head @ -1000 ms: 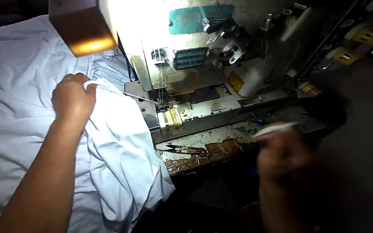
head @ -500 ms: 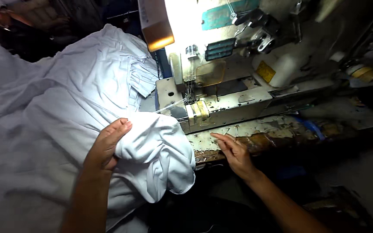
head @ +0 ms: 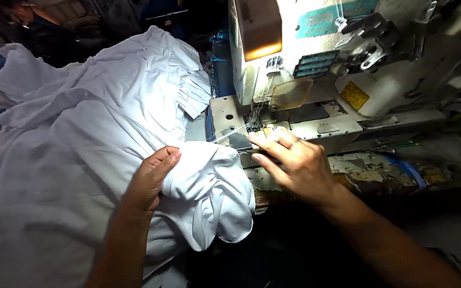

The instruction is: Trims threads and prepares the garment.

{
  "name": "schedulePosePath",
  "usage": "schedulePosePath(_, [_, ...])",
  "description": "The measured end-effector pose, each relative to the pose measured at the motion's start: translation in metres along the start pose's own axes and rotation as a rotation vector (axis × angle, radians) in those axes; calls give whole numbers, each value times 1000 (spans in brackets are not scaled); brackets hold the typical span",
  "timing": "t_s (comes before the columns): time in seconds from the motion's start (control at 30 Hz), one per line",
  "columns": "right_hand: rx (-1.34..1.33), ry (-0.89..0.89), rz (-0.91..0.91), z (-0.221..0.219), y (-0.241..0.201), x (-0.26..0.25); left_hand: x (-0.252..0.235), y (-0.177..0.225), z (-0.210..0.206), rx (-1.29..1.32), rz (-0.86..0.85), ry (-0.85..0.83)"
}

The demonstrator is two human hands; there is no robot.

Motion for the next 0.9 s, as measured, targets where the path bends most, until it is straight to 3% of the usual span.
schedulePosePath(0.17, [85,-187,127,-40,-5,-57,6,9,-5,-27,-89,-67])
schedulePosePath(0.3, [-88,-74,95,-27,-2,-39,17,18,-5,8,-132,-105])
schedulePosePath(0.37, [-438,-79,66,-17,-3,-30,19,20,-11,3,-133,-152])
schedulePosePath(0.5, [-1355,-441,-27,-50,-26,-30,15,28,-27,-19,-173,-237])
schedulePosePath(0.63, [-1812,-417,-188,-76,-20,-5,20,19,-29,-143,-221,-155])
schedulePosePath(0.8, [-1746,-215,-384,-84,11,41,20,-28,-49,-149,-109,-111])
schedulePosePath(0.9, [-1683,-172,-435,-92,21,56,17,-39,-57,-336,-93,-117])
Point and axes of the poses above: each hand's wrist, its own x-axis away from the middle knuckle, its own z-axis out of the back of the hand, y = z × x, the point moved 8 cm from there along -x, towards the middle knuckle, and after that the axes turned 15 degrees about -y, right-handed, at the moved point
